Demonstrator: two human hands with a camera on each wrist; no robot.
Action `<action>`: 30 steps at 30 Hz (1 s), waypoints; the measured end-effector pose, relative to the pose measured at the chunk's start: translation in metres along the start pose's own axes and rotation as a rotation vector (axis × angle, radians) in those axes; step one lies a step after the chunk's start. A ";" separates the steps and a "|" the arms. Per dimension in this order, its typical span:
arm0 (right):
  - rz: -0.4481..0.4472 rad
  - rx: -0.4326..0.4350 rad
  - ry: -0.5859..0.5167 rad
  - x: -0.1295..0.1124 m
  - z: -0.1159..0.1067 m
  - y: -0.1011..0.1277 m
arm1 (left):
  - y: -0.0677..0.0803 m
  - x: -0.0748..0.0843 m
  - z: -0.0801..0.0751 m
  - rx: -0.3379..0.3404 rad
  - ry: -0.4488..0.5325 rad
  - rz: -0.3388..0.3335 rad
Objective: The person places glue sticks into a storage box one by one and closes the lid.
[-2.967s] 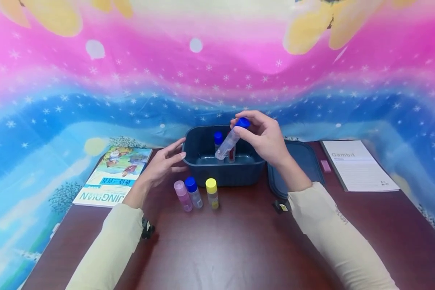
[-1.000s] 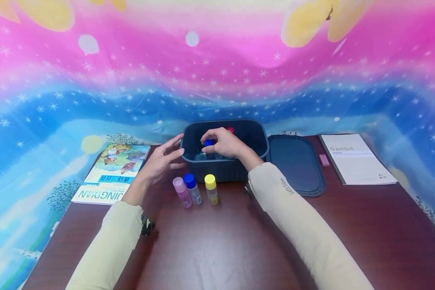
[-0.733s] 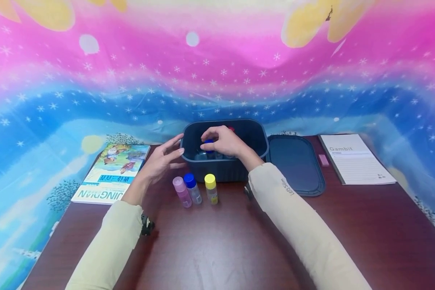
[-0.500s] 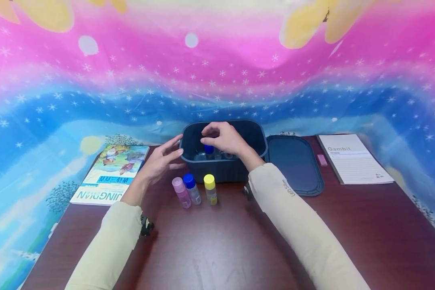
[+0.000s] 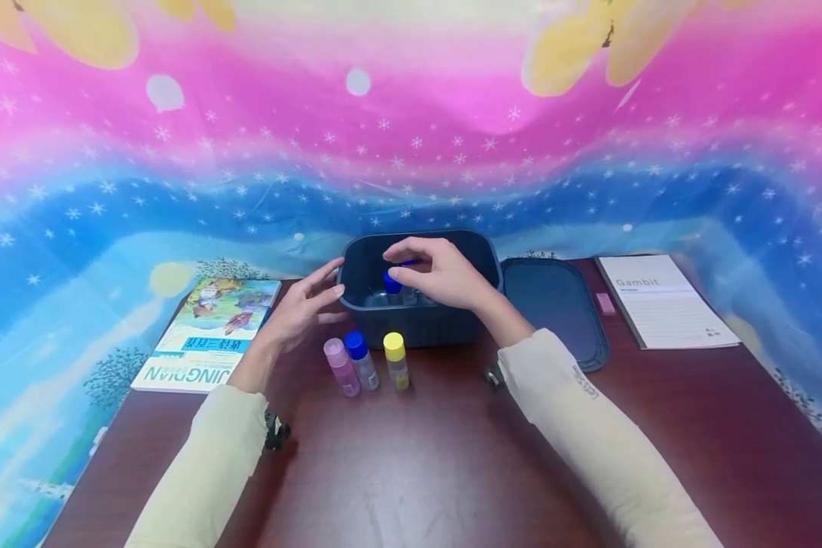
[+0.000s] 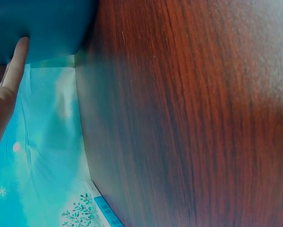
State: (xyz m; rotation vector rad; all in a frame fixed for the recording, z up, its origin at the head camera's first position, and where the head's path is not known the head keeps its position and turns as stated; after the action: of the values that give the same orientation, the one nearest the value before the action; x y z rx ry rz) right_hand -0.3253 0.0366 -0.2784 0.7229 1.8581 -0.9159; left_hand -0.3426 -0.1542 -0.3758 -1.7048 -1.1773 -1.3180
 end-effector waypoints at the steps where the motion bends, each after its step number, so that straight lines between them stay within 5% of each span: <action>1: -0.013 -0.004 -0.015 -0.002 0.000 0.003 | 0.000 0.000 0.000 0.001 -0.003 0.001; 9: -0.078 -0.065 -0.158 -0.013 0.008 0.023 | 0.000 0.000 0.000 0.008 -0.003 0.001; 17: -0.035 -0.172 -0.242 -0.006 0.031 0.037 | -0.001 -0.001 -0.001 0.006 0.006 -0.004; 30: 0.096 -0.306 -0.155 0.031 0.062 0.052 | 0.001 0.001 0.000 -0.006 0.030 0.013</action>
State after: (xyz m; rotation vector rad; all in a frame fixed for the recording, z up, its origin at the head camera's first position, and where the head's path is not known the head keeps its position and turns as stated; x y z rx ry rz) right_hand -0.2685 0.0173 -0.3405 0.5314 1.7582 -0.5909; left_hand -0.3418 -0.1542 -0.3749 -1.6882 -1.1444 -1.3368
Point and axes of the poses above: each hand's wrist, its own y-axis away from the middle knuckle, its own z-axis out of the palm, x = y × z, the point moved 10 cm from there along -y, towards the middle knuckle, and after that the axes turned 15 degrees about -y, right-handed, at the moved point
